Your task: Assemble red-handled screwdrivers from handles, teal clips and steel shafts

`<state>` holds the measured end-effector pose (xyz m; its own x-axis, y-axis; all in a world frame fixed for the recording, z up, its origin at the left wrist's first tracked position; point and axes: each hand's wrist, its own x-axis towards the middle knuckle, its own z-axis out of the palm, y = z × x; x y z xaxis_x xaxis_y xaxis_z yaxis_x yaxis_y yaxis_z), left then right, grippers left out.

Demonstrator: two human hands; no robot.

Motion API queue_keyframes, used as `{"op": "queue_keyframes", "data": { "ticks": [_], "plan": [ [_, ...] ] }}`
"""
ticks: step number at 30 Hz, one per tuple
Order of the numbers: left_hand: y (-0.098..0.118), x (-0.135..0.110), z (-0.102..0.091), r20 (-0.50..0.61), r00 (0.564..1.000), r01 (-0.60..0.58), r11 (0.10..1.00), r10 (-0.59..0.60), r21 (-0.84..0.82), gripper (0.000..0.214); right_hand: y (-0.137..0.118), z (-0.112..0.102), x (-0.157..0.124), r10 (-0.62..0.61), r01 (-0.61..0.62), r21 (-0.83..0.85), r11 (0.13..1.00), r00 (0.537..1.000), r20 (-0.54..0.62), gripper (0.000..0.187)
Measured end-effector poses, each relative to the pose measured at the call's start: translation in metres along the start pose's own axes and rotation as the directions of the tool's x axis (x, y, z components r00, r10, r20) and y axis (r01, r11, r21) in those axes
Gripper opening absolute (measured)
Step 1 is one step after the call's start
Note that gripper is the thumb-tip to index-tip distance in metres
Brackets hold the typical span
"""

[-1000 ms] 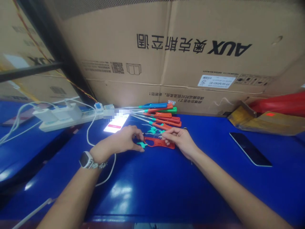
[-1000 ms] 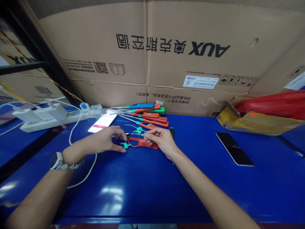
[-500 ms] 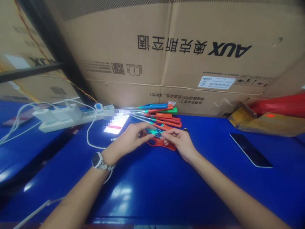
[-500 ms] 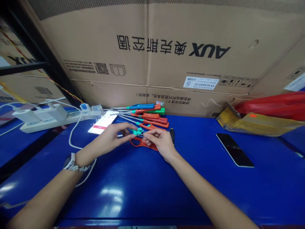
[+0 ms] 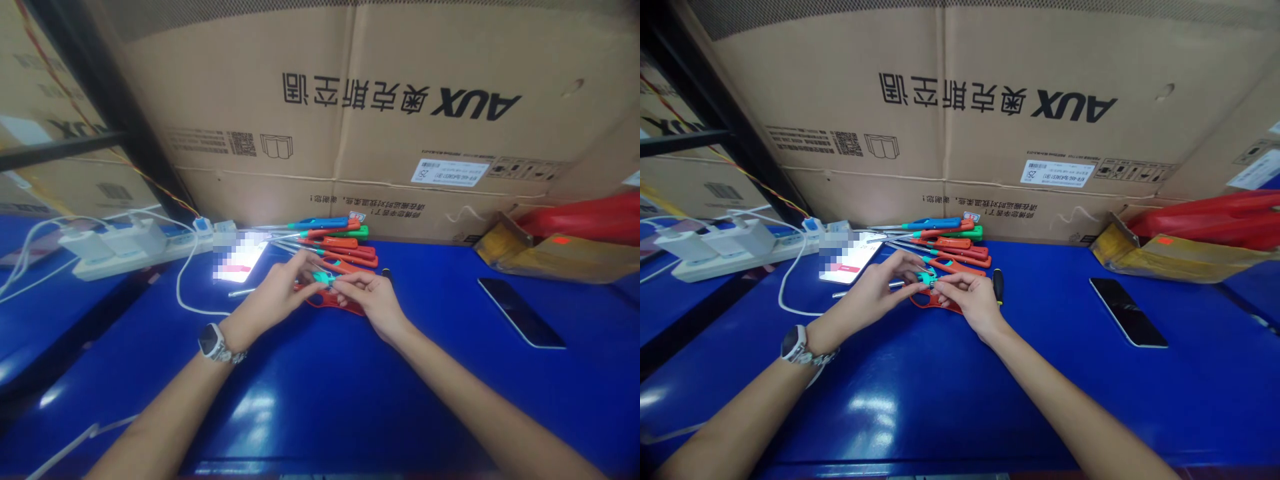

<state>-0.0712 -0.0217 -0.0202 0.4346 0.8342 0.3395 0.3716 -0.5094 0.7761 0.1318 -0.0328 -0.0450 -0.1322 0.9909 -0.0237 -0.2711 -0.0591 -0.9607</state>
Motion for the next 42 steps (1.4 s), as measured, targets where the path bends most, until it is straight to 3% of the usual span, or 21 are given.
{"op": "queue_keyframes", "data": {
  "ticks": [4,7,12,15,18,23,28,33,42],
  "plan": [
    [0.0,0.002,0.009,-0.051,0.996,0.051,0.957,-0.068,-0.286,0.049,0.001,0.0,0.0,-0.004,0.004,-0.01,1.0,1.0,0.004,0.031],
    [0.0,0.005,0.017,-0.06,0.985,0.101,0.827,-0.16,-0.553,0.051,0.001,-0.001,0.0,-0.04,0.04,-0.028,0.999,0.999,-0.005,0.029],
    [-0.002,0.007,0.023,-0.031,0.951,0.199,0.684,-0.308,-0.702,0.059,0.0,-0.006,-0.002,-0.162,0.16,-0.189,0.969,0.987,0.003,0.023],
    [-0.002,0.007,0.022,0.008,0.944,0.25,0.701,-0.329,-0.668,0.063,-0.004,-0.012,-0.005,-0.298,0.306,-0.422,0.853,0.951,0.086,0.017],
    [-0.003,0.006,0.02,0.053,0.949,0.277,0.746,-0.31,-0.605,0.061,-0.007,-0.017,-0.006,-0.341,0.396,-0.597,0.698,0.917,0.209,0.012],
    [-0.008,0.003,0.018,0.138,0.956,0.292,0.817,-0.258,-0.498,0.042,-0.001,-0.016,-0.005,-0.338,0.452,-0.697,0.556,0.89,0.308,0.009],
    [-0.017,0.002,0.019,0.133,0.958,0.281,0.916,-0.252,-0.287,0.034,0.013,-0.014,0.0,-0.423,0.523,-0.772,0.362,0.83,0.364,0.006],
    [-0.024,0.001,0.021,0.119,0.963,0.265,0.94,-0.244,-0.214,0.033,0.019,-0.016,-0.001,-0.413,0.535,-0.79,0.299,0.819,0.398,0.01],
    [-0.02,-0.001,0.022,0.097,0.966,0.245,0.967,-0.239,-0.063,0.025,0.0,-0.018,-0.012,-0.183,0.555,-0.801,0.224,0.831,0.525,0.025]
  ]
}}
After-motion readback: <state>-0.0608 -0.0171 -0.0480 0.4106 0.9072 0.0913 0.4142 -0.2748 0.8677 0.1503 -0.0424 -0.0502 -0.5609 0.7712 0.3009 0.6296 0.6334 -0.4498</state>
